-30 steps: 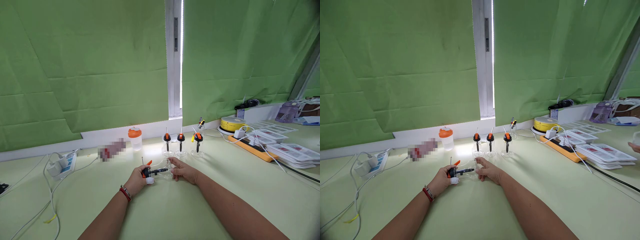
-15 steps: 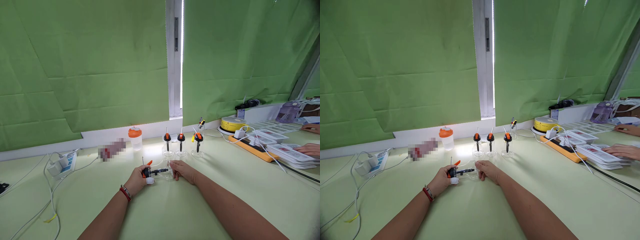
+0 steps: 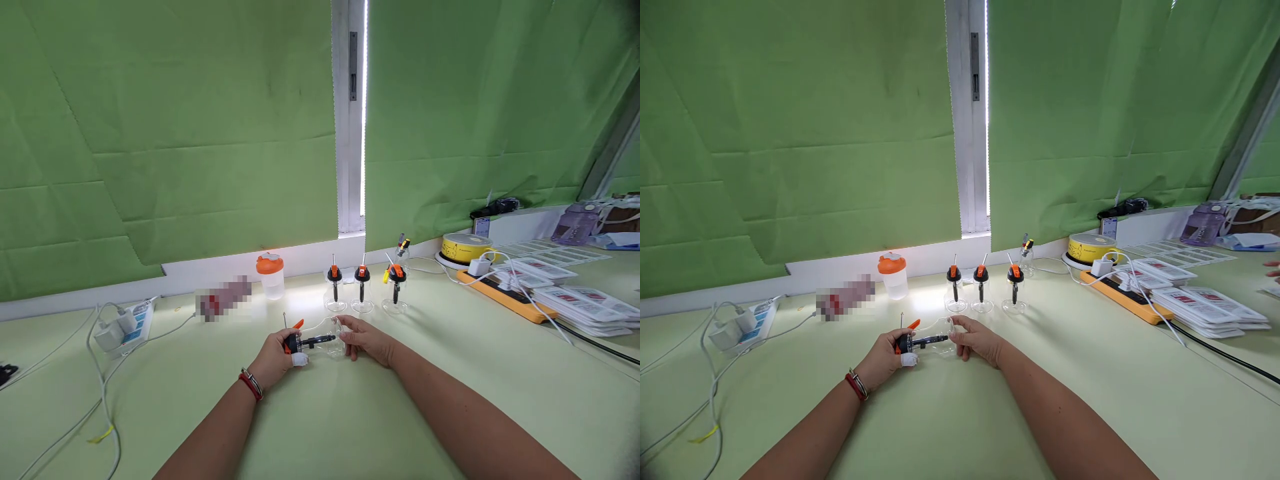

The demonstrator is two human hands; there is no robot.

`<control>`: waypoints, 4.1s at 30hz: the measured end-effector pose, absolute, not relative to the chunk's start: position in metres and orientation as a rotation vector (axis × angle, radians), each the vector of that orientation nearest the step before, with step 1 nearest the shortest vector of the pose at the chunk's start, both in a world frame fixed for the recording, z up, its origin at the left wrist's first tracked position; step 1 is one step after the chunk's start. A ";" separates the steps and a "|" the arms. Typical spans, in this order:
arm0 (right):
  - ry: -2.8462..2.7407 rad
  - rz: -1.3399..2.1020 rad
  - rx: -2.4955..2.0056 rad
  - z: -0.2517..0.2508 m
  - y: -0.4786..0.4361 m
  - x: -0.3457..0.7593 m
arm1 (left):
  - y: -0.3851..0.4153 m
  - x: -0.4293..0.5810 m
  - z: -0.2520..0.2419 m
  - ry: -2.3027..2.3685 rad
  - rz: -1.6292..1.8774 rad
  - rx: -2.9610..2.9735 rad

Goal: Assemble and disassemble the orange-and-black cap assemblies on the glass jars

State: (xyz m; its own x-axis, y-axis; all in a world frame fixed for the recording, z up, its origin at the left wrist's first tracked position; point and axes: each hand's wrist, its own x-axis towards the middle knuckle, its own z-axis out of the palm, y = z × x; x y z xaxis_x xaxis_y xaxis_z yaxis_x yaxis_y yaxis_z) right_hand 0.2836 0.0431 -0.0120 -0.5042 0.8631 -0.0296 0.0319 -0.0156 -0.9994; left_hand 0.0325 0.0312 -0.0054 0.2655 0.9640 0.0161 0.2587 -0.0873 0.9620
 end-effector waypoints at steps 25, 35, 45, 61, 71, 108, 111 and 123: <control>-1.679 1.526 -1.084 -0.008 0.042 0.280 | 0.033 0.031 -0.007 1.176 0.911 1.542; -1.602 1.494 -1.174 -0.001 0.038 0.273 | 0.036 0.027 -0.009 1.209 0.932 1.661; -1.553 1.482 -1.189 0.000 0.038 0.270 | 0.033 0.029 -0.007 1.167 0.946 1.646; -1.575 1.564 -0.987 -0.003 0.034 0.278 | 0.026 0.034 0.002 1.019 1.090 1.569; -2.052 0.841 -1.328 -0.010 0.020 0.253 | 0.015 0.044 0.019 0.964 1.262 1.548; -1.126 1.327 -0.937 0.019 0.027 0.274 | 0.000 0.047 0.022 0.705 0.861 1.603; -1.157 1.341 -0.949 0.017 0.028 0.273 | -0.001 0.049 0.024 0.699 0.863 1.502; -1.065 1.423 -1.172 0.001 0.034 0.268 | -0.006 0.060 0.027 0.844 0.897 1.229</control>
